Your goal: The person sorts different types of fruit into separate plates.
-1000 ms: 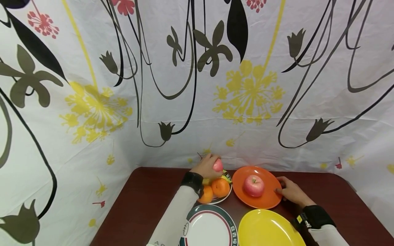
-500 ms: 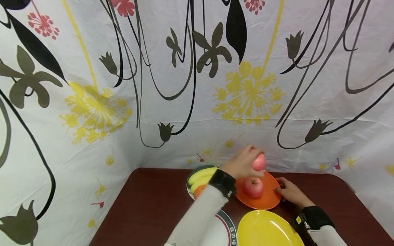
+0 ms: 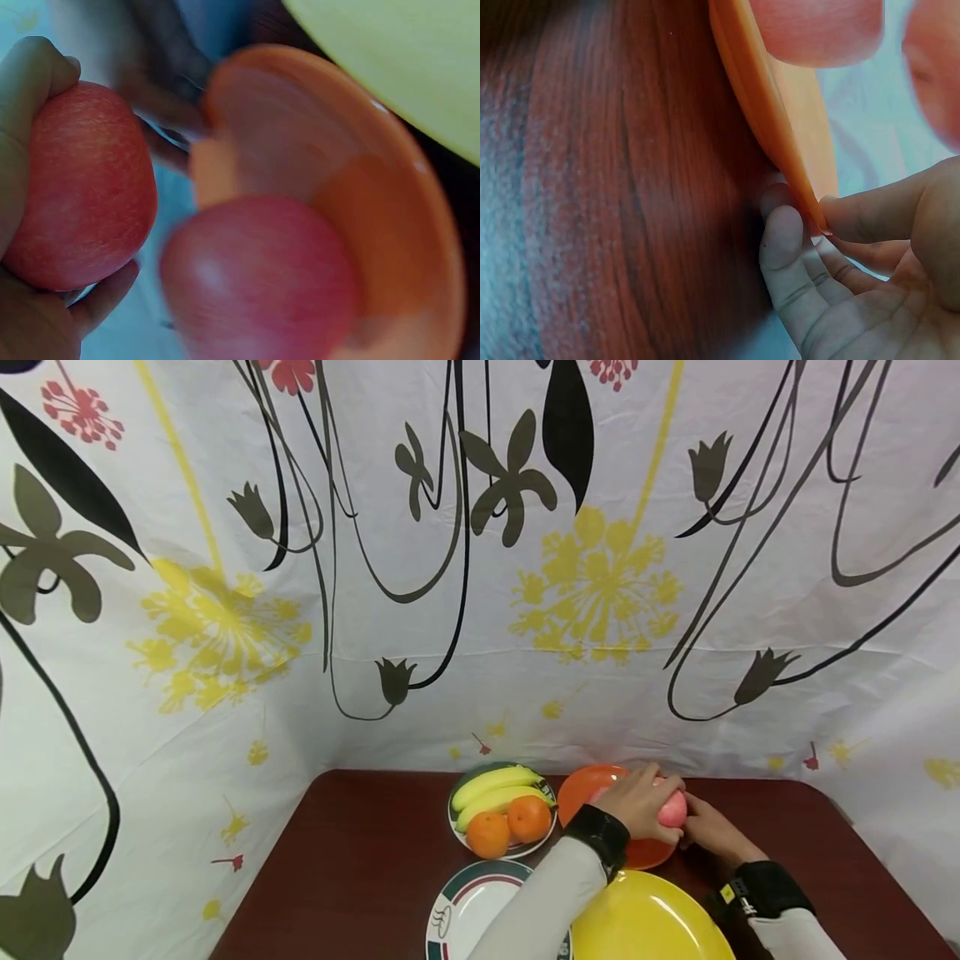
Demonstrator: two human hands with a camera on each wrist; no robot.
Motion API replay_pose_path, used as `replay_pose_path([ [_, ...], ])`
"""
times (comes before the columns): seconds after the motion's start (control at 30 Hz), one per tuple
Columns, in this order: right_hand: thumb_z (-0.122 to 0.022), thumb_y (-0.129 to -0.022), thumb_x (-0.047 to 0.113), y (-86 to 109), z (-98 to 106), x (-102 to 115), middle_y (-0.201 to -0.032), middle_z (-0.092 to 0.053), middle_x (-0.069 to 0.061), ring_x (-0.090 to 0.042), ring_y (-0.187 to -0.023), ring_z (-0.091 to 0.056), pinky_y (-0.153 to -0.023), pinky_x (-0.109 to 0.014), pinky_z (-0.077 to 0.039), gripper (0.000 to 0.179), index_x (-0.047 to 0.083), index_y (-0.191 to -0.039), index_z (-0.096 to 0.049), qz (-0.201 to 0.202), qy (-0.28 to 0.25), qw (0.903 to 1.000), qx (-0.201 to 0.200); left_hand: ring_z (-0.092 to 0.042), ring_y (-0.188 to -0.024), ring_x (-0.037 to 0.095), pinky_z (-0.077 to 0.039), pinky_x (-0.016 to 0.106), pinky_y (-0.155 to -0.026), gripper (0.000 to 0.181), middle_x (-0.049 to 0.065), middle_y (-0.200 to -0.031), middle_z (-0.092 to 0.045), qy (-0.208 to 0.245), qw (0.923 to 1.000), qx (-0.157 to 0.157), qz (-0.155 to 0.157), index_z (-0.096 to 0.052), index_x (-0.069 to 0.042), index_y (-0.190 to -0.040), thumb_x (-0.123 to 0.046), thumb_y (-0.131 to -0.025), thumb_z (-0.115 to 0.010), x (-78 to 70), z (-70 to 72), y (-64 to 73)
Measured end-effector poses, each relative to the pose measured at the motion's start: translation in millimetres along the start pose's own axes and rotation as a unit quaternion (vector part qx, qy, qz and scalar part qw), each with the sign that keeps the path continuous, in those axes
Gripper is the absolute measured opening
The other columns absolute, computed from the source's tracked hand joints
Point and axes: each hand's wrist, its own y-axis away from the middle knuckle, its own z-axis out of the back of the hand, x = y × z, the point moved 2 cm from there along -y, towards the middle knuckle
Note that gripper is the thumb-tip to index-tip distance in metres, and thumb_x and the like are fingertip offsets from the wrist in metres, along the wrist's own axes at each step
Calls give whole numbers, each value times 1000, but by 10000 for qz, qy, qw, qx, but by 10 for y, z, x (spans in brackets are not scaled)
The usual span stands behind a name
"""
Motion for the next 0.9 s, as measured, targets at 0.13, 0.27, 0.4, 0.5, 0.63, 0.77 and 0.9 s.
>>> replay_pose_path([
  [0.13,-49,-101,0,-32,1,34,-105,-62,-17,-25,-76,-61,-66,-35,-57,48,-18,-144,-39,-511,240,9983,-111,-58,-111,3,-45,23,-95,63,-14,-126,-56,-324,9991,6,271,-57,-42,-135,-71,-83,-79,92,-163,13],
  [0.27,-47,-104,0,-39,-18,60,-110,-63,-21,-24,-77,-61,-65,-34,-57,47,-18,-146,-40,-553,529,9969,-200,-63,-112,5,-48,27,-100,65,-15,-130,-58,-643,9970,203,385,-57,-43,-137,-74,-83,-77,141,-286,65],
  [0.4,-47,-103,-1,-22,-39,66,-109,-63,-20,-25,-77,-61,-65,-34,-57,49,-18,-148,-39,-564,576,9965,-212,-66,-110,9,-48,27,-101,71,-16,-133,-60,-1106,9928,303,339,-55,-44,-142,-78,-83,-74,150,-360,111],
  [0.5,-49,-103,-1,-16,-47,72,-110,-63,-21,-25,-77,-61,-65,-34,-58,49,-18,-148,-39,-557,625,9962,-224,-66,-109,10,-48,26,-100,76,-16,-134,-60,-1319,9902,312,321,-53,-44,-144,-82,-82,-72,147,-395,118],
  [0.63,-51,-103,-1,-26,-50,83,-111,-62,-22,-24,-76,-61,-64,-33,-57,48,-18,-147,-40,-478,631,9966,-230,-65,-115,8,-47,26,-102,82,-16,-136,-59,-1357,9897,311,335,-51,-44,-147,-87,-79,-69,164,-422,105],
  [0.77,-52,-102,-2,-28,-58,77,-104,-65,-20,-24,-72,-61,-62,-33,-57,49,-20,-145,-39,-371,590,9974,-182,-59,-129,6,-46,30,-110,90,-16,-145,-55,-1032,9936,332,333,-46,-46,-154,-90,-78,-66,194,-286,114],
  [0.9,-52,-102,-2,-30,-54,76,-97,-66,-16,-24,-72,-61,-63,-34,-57,50,-22,-146,-37,-370,632,9972,-118,-51,-141,8,-42,34,-119,94,-13,-155,-49,-413,9983,387,145,-39,-43,-162,-85,-83,-65,228,133,164],
])
